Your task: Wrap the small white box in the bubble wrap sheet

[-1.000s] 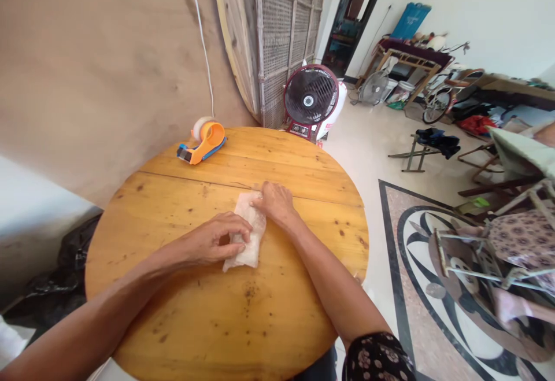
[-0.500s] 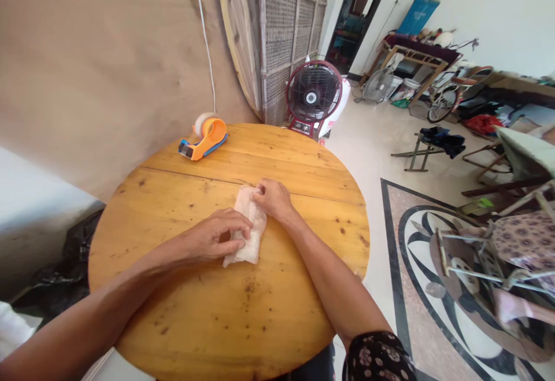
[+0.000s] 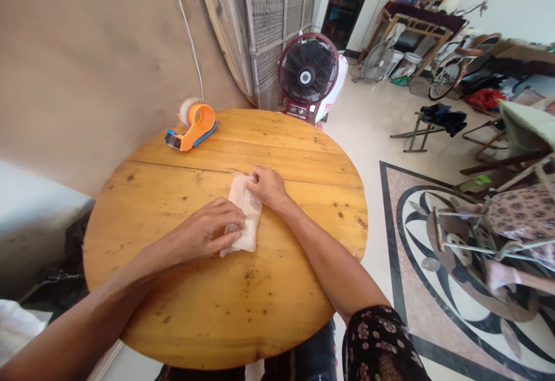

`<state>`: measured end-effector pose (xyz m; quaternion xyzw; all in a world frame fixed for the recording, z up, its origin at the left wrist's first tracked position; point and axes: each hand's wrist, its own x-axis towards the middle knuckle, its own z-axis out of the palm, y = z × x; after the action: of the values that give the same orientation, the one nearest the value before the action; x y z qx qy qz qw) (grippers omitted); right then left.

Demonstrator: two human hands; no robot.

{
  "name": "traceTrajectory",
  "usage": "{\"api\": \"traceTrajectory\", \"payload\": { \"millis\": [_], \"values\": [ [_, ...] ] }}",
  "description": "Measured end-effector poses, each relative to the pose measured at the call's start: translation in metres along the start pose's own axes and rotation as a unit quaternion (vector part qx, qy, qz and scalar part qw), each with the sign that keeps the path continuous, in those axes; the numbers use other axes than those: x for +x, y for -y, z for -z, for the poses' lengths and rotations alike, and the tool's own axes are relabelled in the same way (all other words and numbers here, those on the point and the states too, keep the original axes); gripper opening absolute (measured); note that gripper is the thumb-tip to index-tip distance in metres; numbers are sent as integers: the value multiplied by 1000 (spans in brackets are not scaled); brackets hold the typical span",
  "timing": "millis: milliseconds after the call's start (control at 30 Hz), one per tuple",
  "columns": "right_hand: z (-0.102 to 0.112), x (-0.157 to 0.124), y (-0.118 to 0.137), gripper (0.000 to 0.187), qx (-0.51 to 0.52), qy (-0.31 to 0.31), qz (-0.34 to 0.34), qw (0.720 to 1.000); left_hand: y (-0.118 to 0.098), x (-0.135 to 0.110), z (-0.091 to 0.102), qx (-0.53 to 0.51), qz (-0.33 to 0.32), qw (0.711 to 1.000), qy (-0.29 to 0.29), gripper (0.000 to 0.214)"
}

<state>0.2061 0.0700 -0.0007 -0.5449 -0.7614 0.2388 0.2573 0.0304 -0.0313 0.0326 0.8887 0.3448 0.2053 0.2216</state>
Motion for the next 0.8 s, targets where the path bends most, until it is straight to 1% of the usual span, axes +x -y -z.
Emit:
{"api": "traceTrajectory", "payload": {
  "millis": [200,333,433,533,667,800],
  "values": [
    [0,3,-2,15,111,-3,15,994,-1,-3,-1,23,5,1000,-1,15],
    [0,4,0,20,189,-1,31,982,-7,-4,0,28,9,1000,10,18],
    [1,5,4,22,235,13,32,971,-9,-5,-1,51,9,999,8,18],
    [2,5,8,22,265,28,22,964,-10,-5,-3,82,18,996,2,17],
    [8,2,14,22,288,37,9,957,-12,-4,-4,98,31,995,7,13],
    [14,-2,21,22,302,42,-5,952,-18,-5,-3,116,39,992,11,17]
  ]
}}
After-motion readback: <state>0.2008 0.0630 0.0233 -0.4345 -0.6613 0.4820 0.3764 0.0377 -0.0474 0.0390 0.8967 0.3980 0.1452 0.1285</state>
